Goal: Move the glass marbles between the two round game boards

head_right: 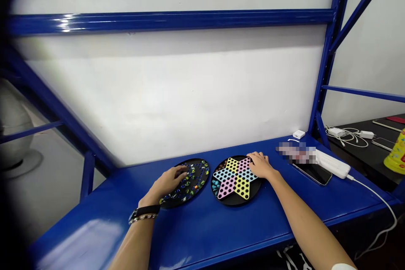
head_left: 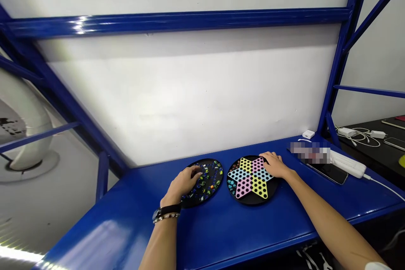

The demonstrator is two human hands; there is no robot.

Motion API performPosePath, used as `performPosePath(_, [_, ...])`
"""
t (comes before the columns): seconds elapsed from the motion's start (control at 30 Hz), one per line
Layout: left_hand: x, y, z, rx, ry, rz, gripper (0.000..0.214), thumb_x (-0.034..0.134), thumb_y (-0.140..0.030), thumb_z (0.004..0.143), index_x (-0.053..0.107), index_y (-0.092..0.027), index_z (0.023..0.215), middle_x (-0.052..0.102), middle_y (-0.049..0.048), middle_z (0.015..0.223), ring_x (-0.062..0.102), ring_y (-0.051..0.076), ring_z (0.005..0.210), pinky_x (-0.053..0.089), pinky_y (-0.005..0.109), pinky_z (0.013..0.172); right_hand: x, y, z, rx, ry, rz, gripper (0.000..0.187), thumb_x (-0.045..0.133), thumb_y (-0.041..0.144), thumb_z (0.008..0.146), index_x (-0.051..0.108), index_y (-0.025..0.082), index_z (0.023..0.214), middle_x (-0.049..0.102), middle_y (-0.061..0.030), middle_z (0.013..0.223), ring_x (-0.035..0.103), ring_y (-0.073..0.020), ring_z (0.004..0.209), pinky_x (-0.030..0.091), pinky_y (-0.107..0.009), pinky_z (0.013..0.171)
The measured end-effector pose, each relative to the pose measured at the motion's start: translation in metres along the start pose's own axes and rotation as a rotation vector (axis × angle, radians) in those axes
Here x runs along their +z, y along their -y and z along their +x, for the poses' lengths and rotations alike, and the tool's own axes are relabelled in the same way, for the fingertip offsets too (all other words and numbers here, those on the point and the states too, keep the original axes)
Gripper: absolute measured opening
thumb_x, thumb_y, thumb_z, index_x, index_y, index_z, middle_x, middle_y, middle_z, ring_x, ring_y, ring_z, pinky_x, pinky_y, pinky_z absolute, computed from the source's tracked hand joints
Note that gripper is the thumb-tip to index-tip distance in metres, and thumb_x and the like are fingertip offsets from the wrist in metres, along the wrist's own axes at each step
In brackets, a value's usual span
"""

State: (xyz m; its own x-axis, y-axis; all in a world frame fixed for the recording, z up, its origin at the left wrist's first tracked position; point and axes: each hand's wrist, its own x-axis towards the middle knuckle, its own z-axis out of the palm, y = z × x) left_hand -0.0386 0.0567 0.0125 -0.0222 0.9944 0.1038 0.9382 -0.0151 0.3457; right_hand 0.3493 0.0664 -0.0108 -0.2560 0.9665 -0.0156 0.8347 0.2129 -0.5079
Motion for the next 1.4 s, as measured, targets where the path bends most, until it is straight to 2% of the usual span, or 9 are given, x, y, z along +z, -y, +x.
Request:
performPosePath(0.13, [0.0,0.003,-0.005,0.001,-0.011,0.056,0.043,0.036,-0.037,0.095,0.066,-0.024,0.123,0.068,0.0075,0.127,0.063,0.027,0.117,0.049,0.035,0.094,-0.002,0.001,-0.001,0.001,0.007,0.008,0.052,0.033,0.022,0.093,0.047,0.024,0.143,0.048,-0.0071,0.146,0.037,-0.0279,0.134,0.027,-0.047,0.11])
performPosePath(0.2, [-0.003,0.001,-0.005,-0.06,-0.012,0.066,0.044,0.033,-0.036,0.096,0.066,-0.027,0.123,0.069,0.0066,0.127,0.063,0.028,0.116,0.049,0.036,0.091,-0.002,0.0,-0.001,0.0,0.01,0.005,0.052,0.033,0.022,0.093,0.047,0.024,0.143,0.048,-0.0073,0.146,0.037,-0.0279,0.134,0.027,-0.047,0.11])
performPosePath(0.37, [-0.014,0.005,-0.01,-0.173,0.051,0.068,0.042,0.039,-0.036,0.091,0.068,-0.026,0.119,0.074,0.0063,0.114,0.068,0.027,0.105,0.051,0.033,0.08,0.001,-0.003,0.001,-0.005,0.002,0.005,0.052,0.033,0.022,0.093,0.047,0.024,0.143,0.048,-0.0072,0.146,0.037,-0.028,0.134,0.027,-0.047,0.109])
performPosePath(0.47, [-0.021,0.003,-0.015,-0.132,0.041,0.022,0.04,0.046,-0.045,0.086,0.071,-0.025,0.109,0.076,0.0045,0.097,0.07,0.024,0.089,0.05,0.029,0.071,0.003,-0.005,0.003,-0.003,-0.005,0.005,0.052,0.033,0.022,0.093,0.047,0.025,0.143,0.048,-0.0072,0.146,0.037,-0.0278,0.133,0.027,-0.046,0.109])
performPosePath(0.53, [-0.023,-0.001,-0.017,-0.085,0.09,-0.011,0.038,0.052,-0.051,0.081,0.073,-0.025,0.099,0.075,0.0025,0.089,0.07,0.022,0.081,0.048,0.027,0.067,0.004,-0.006,0.004,-0.003,-0.01,0.004,0.053,0.033,0.022,0.093,0.047,0.025,0.143,0.048,-0.0067,0.146,0.037,-0.0276,0.134,0.027,-0.046,0.109])
performPosePath(0.73, [-0.014,-0.003,-0.018,0.003,0.197,-0.038,0.032,0.068,-0.042,0.067,0.067,-0.023,0.093,0.072,0.0028,0.095,0.068,0.022,0.088,0.05,0.028,0.072,0.004,-0.005,0.003,0.0,-0.017,0.0,0.053,0.034,0.021,0.092,0.047,0.026,0.143,0.048,-0.0064,0.146,0.037,-0.0277,0.134,0.028,-0.046,0.109])
performPosePath(0.93, [-0.01,-0.002,-0.016,0.002,0.228,-0.024,0.022,0.059,-0.038,0.073,0.06,-0.022,0.089,0.069,0.0016,0.085,0.067,0.02,0.08,0.048,0.029,0.069,0.002,-0.003,0.001,-0.001,-0.005,-0.001,0.054,0.033,0.021,0.092,0.046,0.024,0.144,0.047,-0.007,0.147,0.036,-0.0277,0.134,0.028,-0.046,0.109])
performPosePath(1.07, [-0.009,-0.002,-0.016,-0.041,0.203,-0.025,0.023,0.061,-0.039,0.072,0.057,-0.023,0.089,0.071,0.0001,0.081,0.068,0.019,0.078,0.046,0.027,0.066,0.001,-0.003,0.002,-0.002,-0.003,0.003,0.053,0.034,0.021,0.092,0.046,0.025,0.144,0.047,-0.0069,0.147,0.036,-0.0281,0.134,0.027,-0.046,0.109])
performPosePath(1.4, [-0.013,-0.008,-0.019,-0.097,0.229,0.039,0.016,0.062,-0.033,0.073,0.065,-0.024,0.086,0.075,0.0002,0.088,0.069,0.019,0.082,0.044,0.026,0.064,-0.001,0.0,0.0,-0.002,0.003,0.002,0.054,0.034,0.021,0.092,0.046,0.024,0.144,0.047,-0.0074,0.148,0.036,-0.0286,0.135,0.027,-0.047,0.11])
